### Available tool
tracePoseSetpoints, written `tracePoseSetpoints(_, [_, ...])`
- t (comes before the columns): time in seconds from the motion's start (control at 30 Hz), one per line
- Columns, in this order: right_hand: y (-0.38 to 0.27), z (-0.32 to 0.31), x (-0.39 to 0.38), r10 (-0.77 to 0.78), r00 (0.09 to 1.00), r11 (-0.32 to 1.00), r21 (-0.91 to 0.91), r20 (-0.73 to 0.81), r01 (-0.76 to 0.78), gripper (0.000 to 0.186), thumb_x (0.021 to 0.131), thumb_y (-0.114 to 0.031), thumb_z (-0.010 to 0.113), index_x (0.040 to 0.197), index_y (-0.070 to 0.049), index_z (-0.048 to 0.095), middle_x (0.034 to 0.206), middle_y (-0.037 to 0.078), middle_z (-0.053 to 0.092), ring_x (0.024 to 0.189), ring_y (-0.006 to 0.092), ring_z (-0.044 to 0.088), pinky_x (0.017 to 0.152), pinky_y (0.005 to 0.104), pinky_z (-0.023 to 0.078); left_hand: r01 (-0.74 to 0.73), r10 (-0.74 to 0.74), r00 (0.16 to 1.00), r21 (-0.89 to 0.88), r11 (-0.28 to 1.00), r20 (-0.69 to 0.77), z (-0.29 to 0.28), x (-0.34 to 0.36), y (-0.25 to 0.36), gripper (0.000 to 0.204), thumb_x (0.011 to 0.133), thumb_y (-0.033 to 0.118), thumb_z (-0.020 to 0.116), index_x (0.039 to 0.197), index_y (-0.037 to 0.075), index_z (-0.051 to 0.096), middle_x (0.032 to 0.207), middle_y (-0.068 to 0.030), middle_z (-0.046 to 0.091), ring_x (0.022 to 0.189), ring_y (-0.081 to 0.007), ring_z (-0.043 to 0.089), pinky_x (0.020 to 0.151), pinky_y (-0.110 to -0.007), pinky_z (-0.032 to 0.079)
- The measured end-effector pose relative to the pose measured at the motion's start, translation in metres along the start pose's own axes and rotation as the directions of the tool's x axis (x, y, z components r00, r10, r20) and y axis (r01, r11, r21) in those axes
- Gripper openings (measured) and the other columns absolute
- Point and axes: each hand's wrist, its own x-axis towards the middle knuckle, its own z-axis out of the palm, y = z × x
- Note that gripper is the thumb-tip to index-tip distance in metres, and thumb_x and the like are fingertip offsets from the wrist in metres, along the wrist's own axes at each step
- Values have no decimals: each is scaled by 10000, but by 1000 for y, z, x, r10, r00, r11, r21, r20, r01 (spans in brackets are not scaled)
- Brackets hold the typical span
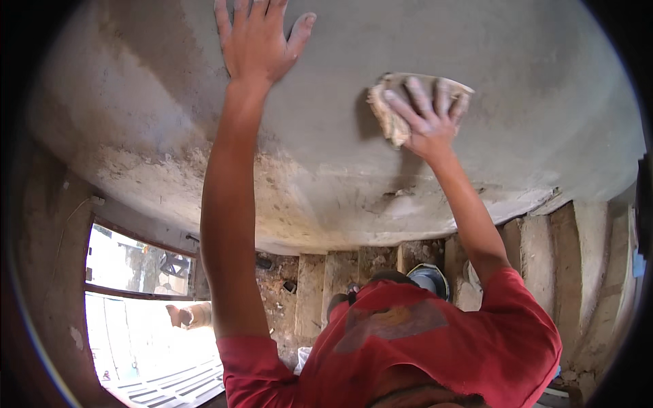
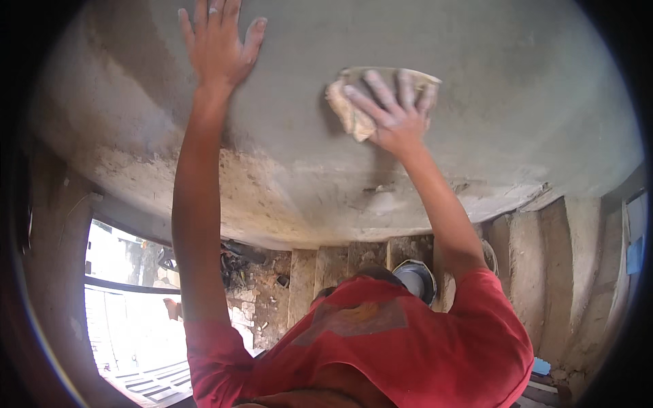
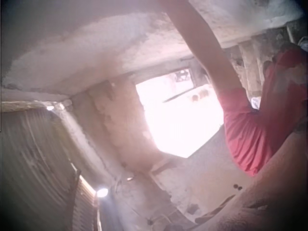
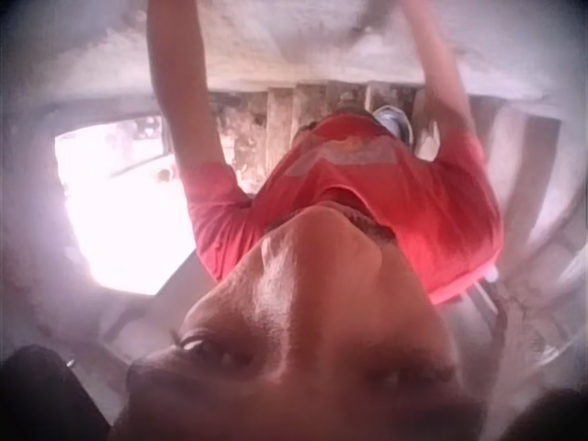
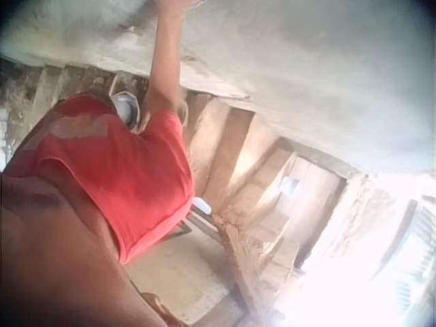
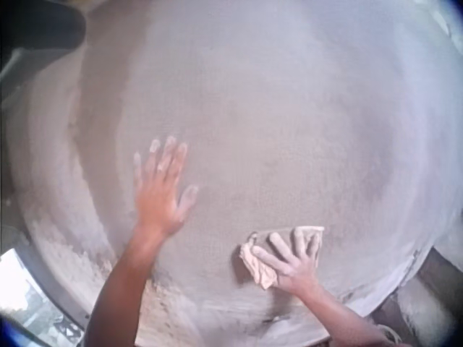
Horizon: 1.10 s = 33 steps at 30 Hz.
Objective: The person applies and smooths plaster on a curved wall using a trowel and a cloth. They scoop plaster from a bucket, spread it on the wall, and then rub the surface with a cloth to finish it.
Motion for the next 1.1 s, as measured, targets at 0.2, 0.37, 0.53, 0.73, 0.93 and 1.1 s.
tracePoseSetpoints(0.2, [6, -1, 63, 386, 915, 920, 113, -114, -374, 539, 960, -515, 673, 1487, -406, 685, 1716, 81, 468, 1640, 514, 185, 1283, 709, -76, -28, 26, 999, 95, 995, 19, 1, -9, -5, 819, 1003, 493, 566, 1712, 139, 359, 1789, -127, 305, 1662, -380, 218, 1340, -626, 76])
tracePoseSetpoints(0.37, [-7, 26, -44, 91, 996, 993, 75, -15, -90, 611, 893, -572, 723, 1483, -415, 688, 1680, 65, 513, 1600, 523, 284, 1256, 767, -25, -68, 70, 984, 15, 998, -166, 29, -2, -16, 771, 1043, 588, 532, 1725, 284, 338, 1777, -6, 359, 1624, -364, 313, 1308, -646, 187])
tracePoseSetpoints(0.53, [65, -8, -6, 517, 841, 854, 32, -159, -519, 643, 909, -559, 701, 1515, -345, 669, 1722, 134, 438, 1623, 527, 218, 1265, 761, -15, -124, 121, 977, -6, 992, -175, 35, -6, -19, 793, 1046, 628, 491, 1727, 248, 347, 1789, -65, 335, 1641, -392, 272, 1287, -678, 181])
tracePoseSetpoints(0.73, [22, 20, -55, 338, 935, 941, 48, -107, -335, 556, 923, -668, 676, 1428, -439, 714, 1738, 36, 429, 1676, 438, 148, 1311, 692, -86, -46, 43, 989, -22, 999, -141, 37, -12, 9, 765, 1106, 610, 432, 1731, 179, 332, 1796, -118, 301, 1631, -449, 267, 1269, -729, 151])
tracePoseSetpoints(0.93, [92, 4, -94, 681, 717, 730, 52, -148, -682, 542, 944, -507, 703, 1470, -379, 699, 1745, 120, 403, 1643, 524, 184, 1295, 717, 4, -237, 239, 971, -67, 969, 29, 60, -53, 88, 808, 1073, 596, 523, 1719, 146, 344, 1787, -120, 320, 1628, -448, 280, 1248, -772, 149])
tracePoseSetpoints(1.1, [84, -9, -47, 614, 770, 789, 108, -174, -604, 545, 936, -389, 748, 1474, -320, 701, 1746, 154, 391, 1664, 497, 127, 1298, 714, 18, -259, 267, 959, -92, 961, 95, 65, -42, 146, 793, 1064, 582, 545, 1712, 159, 375, 1791, -93, 322, 1653, -404, 248, 1256, -773, 102])
